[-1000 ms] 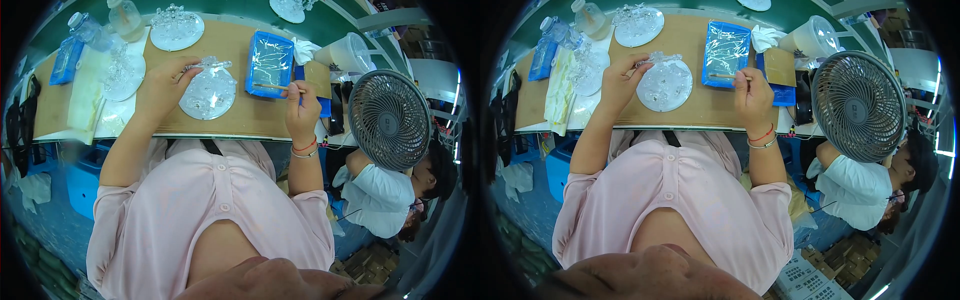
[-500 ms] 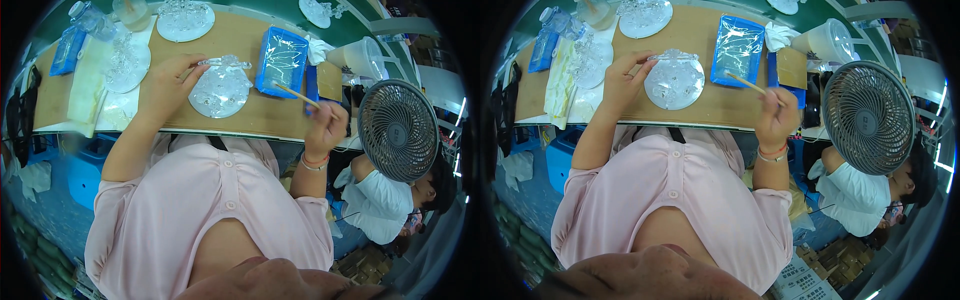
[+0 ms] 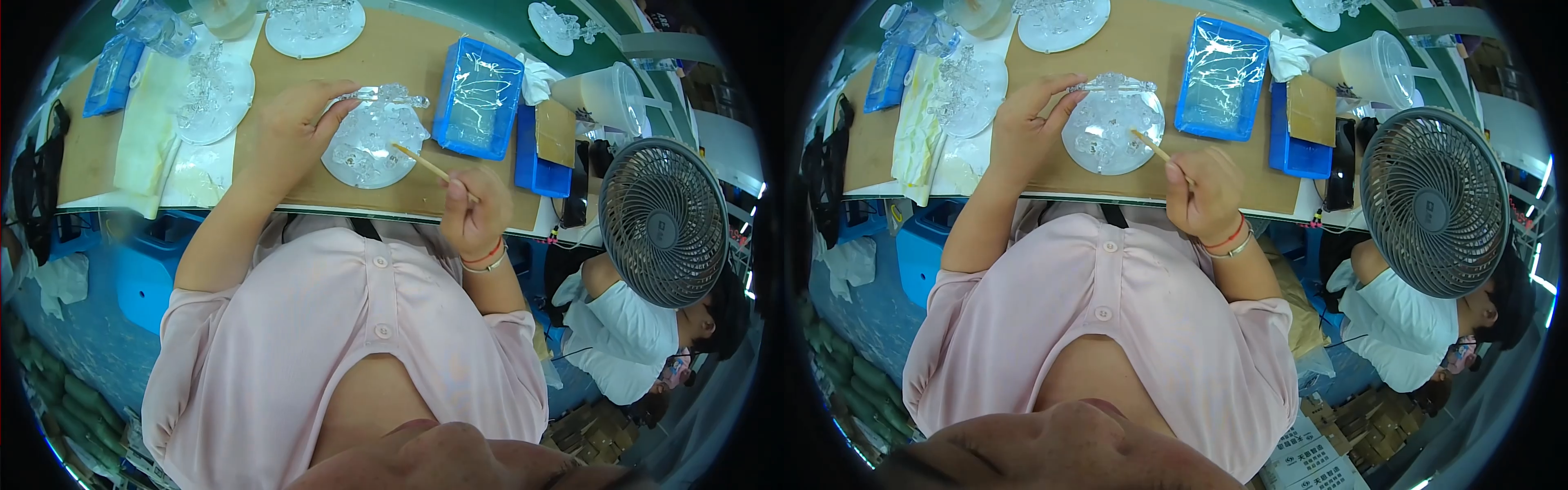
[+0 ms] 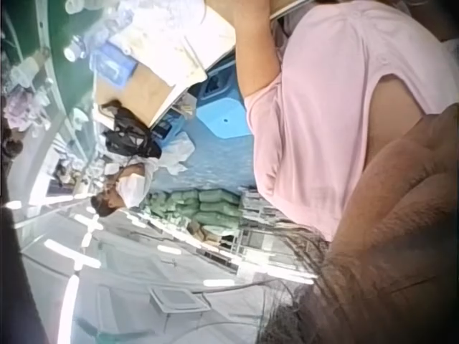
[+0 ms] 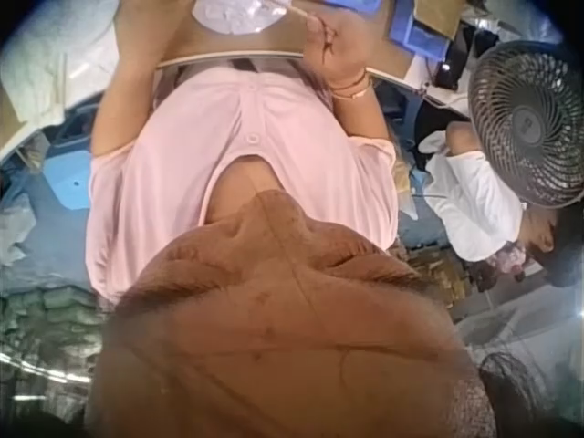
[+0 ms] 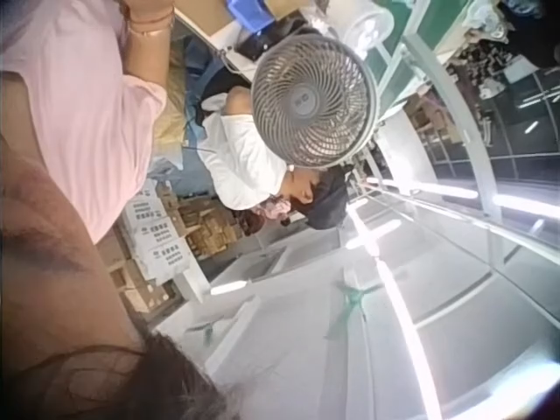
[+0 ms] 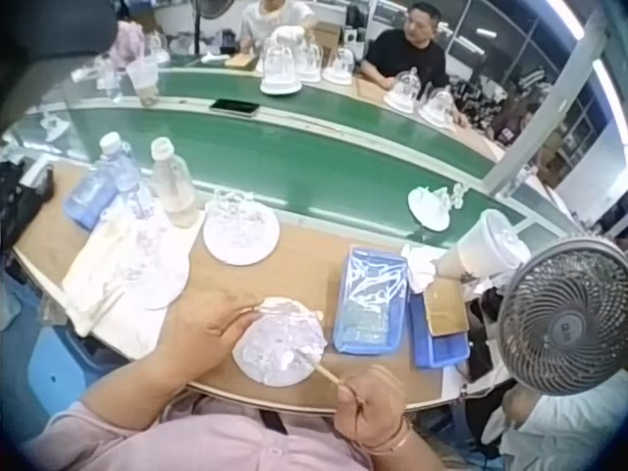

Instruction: Assembling small decorative crystal components onto a fixture base using an adhesive and an applicator stick.

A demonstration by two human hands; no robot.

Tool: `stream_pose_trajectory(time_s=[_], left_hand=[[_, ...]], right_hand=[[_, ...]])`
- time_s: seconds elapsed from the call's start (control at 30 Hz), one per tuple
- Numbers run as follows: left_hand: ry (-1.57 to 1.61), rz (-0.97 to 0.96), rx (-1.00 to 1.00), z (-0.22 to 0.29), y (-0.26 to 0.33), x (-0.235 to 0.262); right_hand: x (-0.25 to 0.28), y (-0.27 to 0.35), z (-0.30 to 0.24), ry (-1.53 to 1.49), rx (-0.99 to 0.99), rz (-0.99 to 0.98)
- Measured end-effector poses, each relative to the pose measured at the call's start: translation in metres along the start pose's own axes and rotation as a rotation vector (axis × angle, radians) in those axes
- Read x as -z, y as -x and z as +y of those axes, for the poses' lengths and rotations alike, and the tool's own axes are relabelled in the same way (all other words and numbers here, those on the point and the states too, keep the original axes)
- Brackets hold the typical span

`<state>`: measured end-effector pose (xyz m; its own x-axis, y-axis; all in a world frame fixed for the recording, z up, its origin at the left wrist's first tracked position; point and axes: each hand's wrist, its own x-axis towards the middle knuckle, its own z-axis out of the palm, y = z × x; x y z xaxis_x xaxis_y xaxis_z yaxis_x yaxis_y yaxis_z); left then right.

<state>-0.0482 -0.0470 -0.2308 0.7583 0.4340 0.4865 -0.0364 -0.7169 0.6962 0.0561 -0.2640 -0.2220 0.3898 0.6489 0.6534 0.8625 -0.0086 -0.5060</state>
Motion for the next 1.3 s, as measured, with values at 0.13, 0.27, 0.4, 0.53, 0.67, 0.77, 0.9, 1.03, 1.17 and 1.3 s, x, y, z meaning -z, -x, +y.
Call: stream_pose_trajectory(time_s=[0.13,0.27,0.4,0.53,0.67,0.77,0.9,1.03,1.17,1.3], left_hand=[[-0.011,0.016,-0.004,0.000,0.001,0.000],[-0.013,0.024,-0.030,-0.001,0.000,0.000],[-0.036,0.021,-0.043,-0.001,-0.001,0.001],[-0.040,0.035,-0.052,-0.004,0.000,0.000],[-0.047,0.069,-0.095,-0.003,-0.001,-0.002],[-0.046,0.070,-0.099,-0.003,-0.001,-0.001],[0.009,0.087,-0.102,-0.007,0.001,-0.003],[-0.025,0.052,-0.099,-0.006,-0.001,0.003],[-0.044,-0.035,-0.095,-0.005,-0.006,0.009],[-0.074,-0.051,-0.082,-0.005,-0.004,0.012]], right_hand=[[-0.010,0.000,0.000,-0.027,0.049,-0.060],[-0.010,0.001,-0.005,-0.120,0.004,-0.083],[-0.010,-0.004,0.000,0.031,0.055,-0.041],[-0.006,-0.004,-0.012,0.028,0.091,-0.148],[-0.013,-0.002,-0.009,-0.051,0.026,-0.164],[-0.020,0.011,-0.002,-0.134,-0.010,-0.111],[-0.024,0.024,0.005,-0.185,0.020,-0.084],[-0.021,0.022,-0.004,-0.183,-0.025,-0.074],[-0.029,0.005,-0.005,-0.096,0.002,-0.170],[-0.030,-0.012,-0.009,-0.046,-0.024,-0.195]])
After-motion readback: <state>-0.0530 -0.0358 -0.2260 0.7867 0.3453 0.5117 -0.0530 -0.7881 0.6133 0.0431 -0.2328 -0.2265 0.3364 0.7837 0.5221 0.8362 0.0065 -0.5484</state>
